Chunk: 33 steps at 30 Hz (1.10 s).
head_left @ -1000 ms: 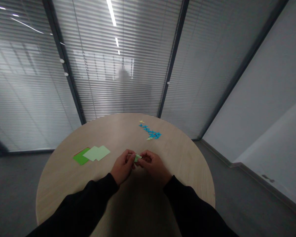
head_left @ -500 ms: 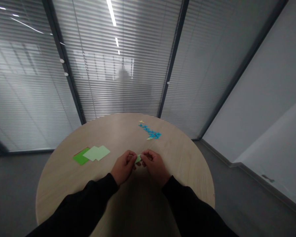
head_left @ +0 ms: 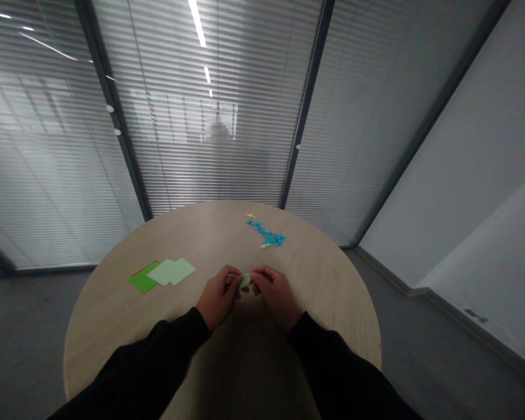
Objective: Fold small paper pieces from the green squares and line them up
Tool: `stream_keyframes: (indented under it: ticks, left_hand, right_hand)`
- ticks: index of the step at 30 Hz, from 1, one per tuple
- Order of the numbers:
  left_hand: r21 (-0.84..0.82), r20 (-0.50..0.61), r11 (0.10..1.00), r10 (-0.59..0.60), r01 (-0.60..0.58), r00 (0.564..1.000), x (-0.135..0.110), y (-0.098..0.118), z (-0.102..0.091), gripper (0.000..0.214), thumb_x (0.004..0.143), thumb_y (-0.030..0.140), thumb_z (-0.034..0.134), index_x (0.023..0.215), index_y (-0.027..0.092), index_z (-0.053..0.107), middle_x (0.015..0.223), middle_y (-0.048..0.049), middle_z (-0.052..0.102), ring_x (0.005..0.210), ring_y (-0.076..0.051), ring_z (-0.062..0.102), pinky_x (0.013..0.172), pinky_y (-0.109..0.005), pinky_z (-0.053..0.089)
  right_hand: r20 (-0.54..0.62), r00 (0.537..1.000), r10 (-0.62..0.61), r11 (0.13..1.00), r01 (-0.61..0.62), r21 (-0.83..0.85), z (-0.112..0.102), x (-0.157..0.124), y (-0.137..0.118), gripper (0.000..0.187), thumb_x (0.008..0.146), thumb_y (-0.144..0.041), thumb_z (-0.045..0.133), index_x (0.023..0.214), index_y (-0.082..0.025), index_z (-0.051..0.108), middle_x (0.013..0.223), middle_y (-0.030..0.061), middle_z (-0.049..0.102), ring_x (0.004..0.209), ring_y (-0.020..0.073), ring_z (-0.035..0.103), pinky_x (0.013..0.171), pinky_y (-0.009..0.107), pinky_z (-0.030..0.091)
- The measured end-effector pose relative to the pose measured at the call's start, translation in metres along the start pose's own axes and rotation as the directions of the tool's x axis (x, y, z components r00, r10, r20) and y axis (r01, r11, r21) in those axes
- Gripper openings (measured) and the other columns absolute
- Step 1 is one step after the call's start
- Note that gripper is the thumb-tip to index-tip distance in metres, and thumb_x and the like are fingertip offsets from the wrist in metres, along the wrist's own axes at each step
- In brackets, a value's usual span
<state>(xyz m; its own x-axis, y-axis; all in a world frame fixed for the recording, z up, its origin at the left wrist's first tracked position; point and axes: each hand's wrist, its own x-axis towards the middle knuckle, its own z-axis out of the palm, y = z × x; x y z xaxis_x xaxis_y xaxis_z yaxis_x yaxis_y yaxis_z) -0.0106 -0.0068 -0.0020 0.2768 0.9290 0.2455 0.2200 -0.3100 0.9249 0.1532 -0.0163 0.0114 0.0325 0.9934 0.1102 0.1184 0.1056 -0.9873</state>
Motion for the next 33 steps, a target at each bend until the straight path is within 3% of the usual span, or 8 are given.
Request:
stream_keyframes:
  ticks: [11,21,33]
  left_hand:
    - [0.038,-0.002,0.999,0.01,-0.01,1.0,-0.0017,0.0047,-0.0006,0.024,0.094,0.045,0.05,0.093,0.021,0.054,0.076,-0.0037,0.073,0.061,-0.017,0.062,0.059,-0.028,0.045]
    - [-0.142,0.069,0.989,-0.033,0.042,0.997,0.0009,-0.0003,-0.0015,0.033,0.091,0.053,0.054,0.093,0.02,0.053,0.078,-0.0056,0.073,0.057,-0.015,0.059,0.053,-0.025,0.043]
    - [-0.1,0.038,0.994,-0.043,0.047,0.998,0.002,-0.0006,-0.0017,0.031,0.091,0.051,0.054,0.093,0.02,0.054,0.079,-0.0055,0.073,0.059,-0.015,0.059,0.055,-0.026,0.043]
  right_hand:
    - [0.016,0.999,-0.038,0.999,0.038,-0.009,0.002,-0.0017,0.0001,0.022,0.079,-0.038,0.068,0.076,-0.017,0.067,0.062,0.0003,0.063,0.057,0.0136,0.057,0.054,0.024,0.041]
    - [0.02,0.998,-0.051,0.999,0.051,0.001,0.0001,-0.0005,0.0014,0.023,0.08,-0.04,0.067,0.076,-0.017,0.066,0.062,-0.0003,0.061,0.055,0.0125,0.053,0.053,0.023,0.041]
    - [0.002,0.998,-0.06,0.998,0.06,0.021,-0.0033,0.0027,0.0066,0.032,0.086,-0.046,0.06,0.075,-0.017,0.067,0.062,-0.0002,0.058,0.057,0.0132,0.051,0.055,0.025,0.041]
